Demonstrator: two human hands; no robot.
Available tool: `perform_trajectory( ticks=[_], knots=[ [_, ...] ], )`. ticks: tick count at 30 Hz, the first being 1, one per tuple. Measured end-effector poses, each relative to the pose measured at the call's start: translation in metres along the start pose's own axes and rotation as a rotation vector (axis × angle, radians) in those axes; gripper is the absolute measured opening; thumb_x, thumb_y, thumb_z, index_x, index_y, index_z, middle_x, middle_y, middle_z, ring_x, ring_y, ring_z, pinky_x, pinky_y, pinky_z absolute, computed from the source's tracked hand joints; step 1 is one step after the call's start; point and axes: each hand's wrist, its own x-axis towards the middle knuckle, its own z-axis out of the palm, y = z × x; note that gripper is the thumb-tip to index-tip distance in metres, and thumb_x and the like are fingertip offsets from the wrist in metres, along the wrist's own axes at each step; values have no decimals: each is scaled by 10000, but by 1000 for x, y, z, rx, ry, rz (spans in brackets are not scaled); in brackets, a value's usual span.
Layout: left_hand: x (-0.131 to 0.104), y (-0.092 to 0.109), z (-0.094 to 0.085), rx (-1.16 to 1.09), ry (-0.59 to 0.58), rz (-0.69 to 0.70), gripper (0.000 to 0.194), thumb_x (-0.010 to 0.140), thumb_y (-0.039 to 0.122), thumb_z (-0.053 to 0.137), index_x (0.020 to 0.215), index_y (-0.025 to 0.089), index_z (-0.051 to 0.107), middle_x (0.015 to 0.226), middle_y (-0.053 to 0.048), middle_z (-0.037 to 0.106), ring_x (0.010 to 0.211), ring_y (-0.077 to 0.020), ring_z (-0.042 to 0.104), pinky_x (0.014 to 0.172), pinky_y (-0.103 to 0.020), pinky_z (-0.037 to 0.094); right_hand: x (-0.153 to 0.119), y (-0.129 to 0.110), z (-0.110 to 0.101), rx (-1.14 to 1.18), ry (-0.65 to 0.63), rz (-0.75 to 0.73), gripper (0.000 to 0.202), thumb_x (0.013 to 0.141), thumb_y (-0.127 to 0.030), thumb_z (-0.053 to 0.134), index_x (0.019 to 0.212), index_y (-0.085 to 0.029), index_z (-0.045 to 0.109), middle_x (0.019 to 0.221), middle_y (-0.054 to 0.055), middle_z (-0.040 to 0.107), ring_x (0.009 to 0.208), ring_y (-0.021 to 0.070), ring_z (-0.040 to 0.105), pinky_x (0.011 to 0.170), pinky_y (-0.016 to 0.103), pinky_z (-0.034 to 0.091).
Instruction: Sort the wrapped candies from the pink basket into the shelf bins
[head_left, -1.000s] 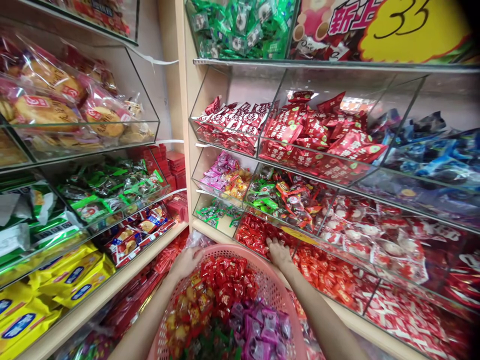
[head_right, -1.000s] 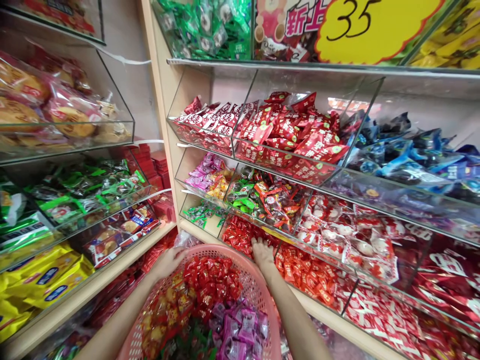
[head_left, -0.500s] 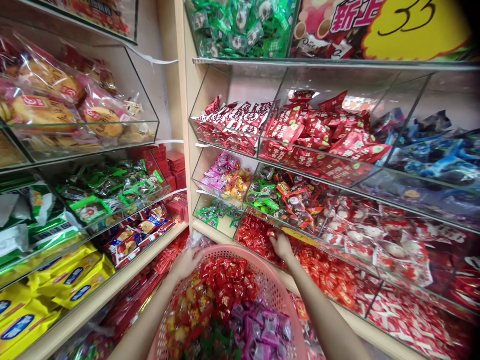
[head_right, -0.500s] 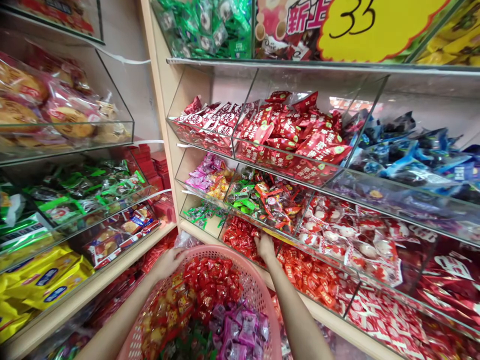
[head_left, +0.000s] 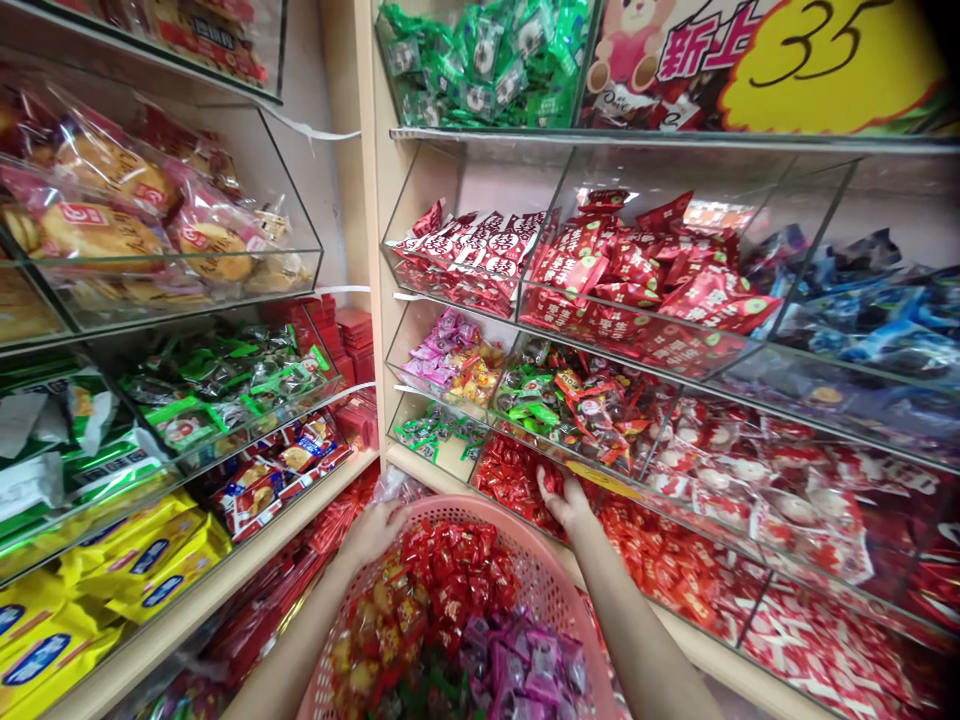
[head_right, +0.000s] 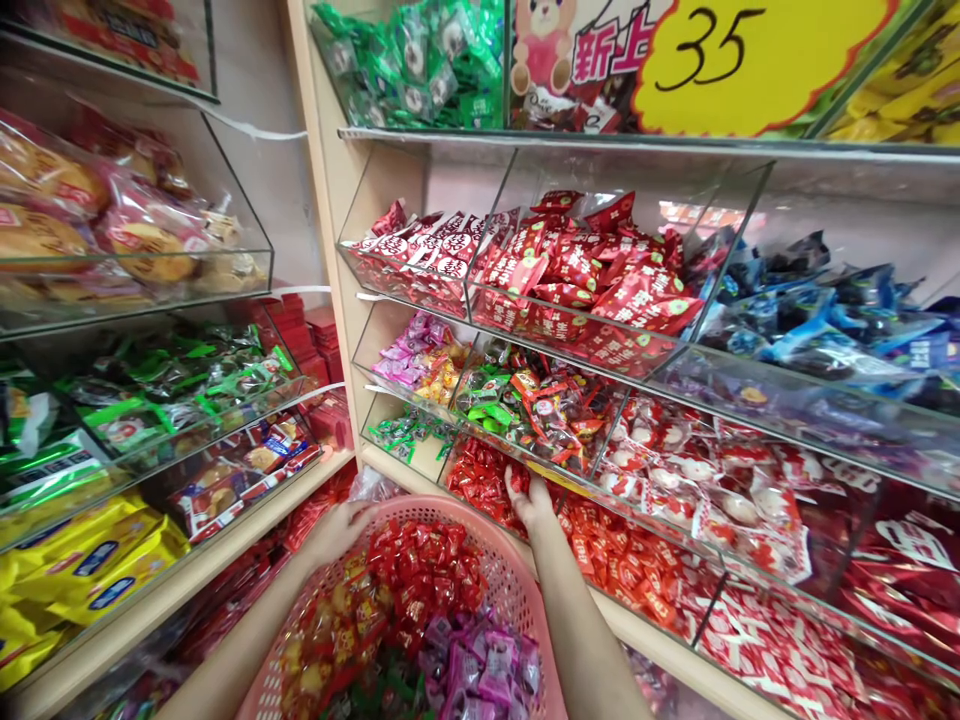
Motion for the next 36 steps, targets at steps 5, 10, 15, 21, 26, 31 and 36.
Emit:
perform_trajectory(
  ticks=[5, 10, 15, 21, 26, 31, 36],
  knots=[
    [1, -3, 2, 6, 17, 79, 440, 835, 500, 304, 914, 211, 627, 887, -54, 671, 841, -186, 607, 742, -246, 404, -3, 2, 0, 65, -7, 22, 179, 832, -246, 369, 920, -218, 522, 951, 9, 624, 909, 126, 598, 725, 285, 543],
    [2, -4, 3, 26, 20, 80, 433, 838, 486, 307, 899, 198, 624, 867, -53, 667, 817, -179, 605, 727, -242, 397, -1, 7, -2, 42, -26, 19, 176, 816, -309, 400, 925, -234, 515, 962, 8, 624, 933, 148, 593, 728, 317, 542],
    [0, 0, 0, 7, 2, 39, 414, 836, 471, 324, 904, 199, 629, 863, -55, 666, 826, -186, 599, 745, -251, 394, 0, 10, -5, 58, -55, 34, 158, 793, -299, 434, 926, -247, 502, 923, -5, 624, 906, 150, 600, 742, 341, 535],
    [-1, 0, 0, 12, 10, 62, 423, 840, 469, 313, 887, 192, 628, 821, -49, 660, 789, -178, 597, 714, -243, 392, -6, 9, -3, 10, -102, 37, 269, 822, -367, 334, 1044, -285, 463, 1062, 6, 578, 963, 157, 575, 737, 355, 524],
    [2, -4, 2, 16, 17, 101, 436, 843, 480, 296, 847, 193, 624, 789, -41, 656, 752, -166, 597, 684, -232, 391, -10, 9, -4, -397, -99, -109, 307, 828, -393, 273, 1045, -330, 481, 1057, -7, 578, 989, 158, 555, 735, 365, 514],
    [2, -5, 2, -5, 13, 107, 433, 840, 487, 303, 913, 206, 624, 849, -44, 666, 793, -172, 603, 717, -237, 396, -16, 9, -3, -118, -129, -74, 271, 833, -358, 302, 991, -295, 513, 978, -10, 610, 940, 144, 581, 732, 341, 519],
    [2, -4, 3, 18, 15, 102, 435, 842, 473, 309, 875, 188, 637, 841, -55, 670, 778, -174, 602, 696, -234, 398, -39, 7, 7, 355, -143, 158, 74, 768, -271, 541, 829, -229, 553, 748, -35, 644, 685, 93, 621, 623, 216, 531]
  ],
)
